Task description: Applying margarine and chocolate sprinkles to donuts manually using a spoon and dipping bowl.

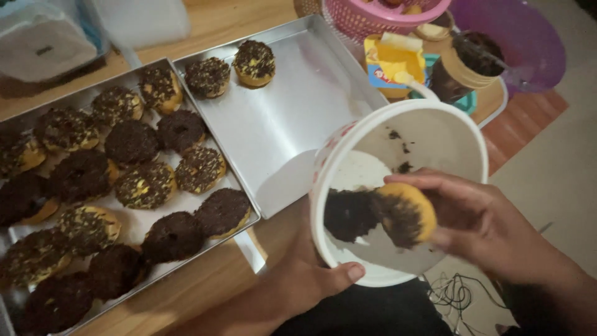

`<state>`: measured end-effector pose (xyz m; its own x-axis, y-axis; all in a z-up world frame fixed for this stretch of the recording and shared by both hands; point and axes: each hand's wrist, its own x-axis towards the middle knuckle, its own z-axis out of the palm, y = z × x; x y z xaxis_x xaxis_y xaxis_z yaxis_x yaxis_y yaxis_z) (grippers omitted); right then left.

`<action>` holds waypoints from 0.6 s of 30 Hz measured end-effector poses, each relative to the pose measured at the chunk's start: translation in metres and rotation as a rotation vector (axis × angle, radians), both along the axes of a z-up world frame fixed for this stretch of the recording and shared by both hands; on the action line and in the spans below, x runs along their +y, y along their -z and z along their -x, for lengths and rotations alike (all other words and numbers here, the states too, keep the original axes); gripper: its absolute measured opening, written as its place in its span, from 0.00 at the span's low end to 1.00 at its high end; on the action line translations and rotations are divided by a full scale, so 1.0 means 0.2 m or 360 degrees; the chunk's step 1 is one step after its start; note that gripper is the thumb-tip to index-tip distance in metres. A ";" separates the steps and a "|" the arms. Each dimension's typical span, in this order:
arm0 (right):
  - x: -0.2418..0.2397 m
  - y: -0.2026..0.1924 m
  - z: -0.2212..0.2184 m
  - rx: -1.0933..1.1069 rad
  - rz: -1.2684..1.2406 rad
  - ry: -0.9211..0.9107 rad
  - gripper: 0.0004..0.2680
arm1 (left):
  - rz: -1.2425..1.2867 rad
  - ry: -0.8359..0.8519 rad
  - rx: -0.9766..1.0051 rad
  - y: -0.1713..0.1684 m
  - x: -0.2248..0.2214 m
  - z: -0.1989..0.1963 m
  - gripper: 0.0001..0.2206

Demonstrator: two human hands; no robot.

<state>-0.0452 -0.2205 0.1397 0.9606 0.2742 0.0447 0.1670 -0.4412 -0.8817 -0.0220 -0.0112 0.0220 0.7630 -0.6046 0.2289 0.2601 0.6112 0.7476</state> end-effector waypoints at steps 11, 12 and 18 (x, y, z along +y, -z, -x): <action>-0.18 0.12 0.01 0.0943 -0.1511 -0.0003 0.27 | -0.0075 0.0007 -0.0042 -0.05 0.00 -0.03 0.37; -0.18 0.12 0.02 0.0949 -0.1513 -0.0005 0.27 | -0.0078 0.0004 -0.0037 -0.04 0.01 -0.02 0.37; -0.02 0.06 0.03 0.0480 -0.0454 0.0212 0.21 | -0.0091 -0.0055 0.0055 -0.02 0.00 -0.01 0.39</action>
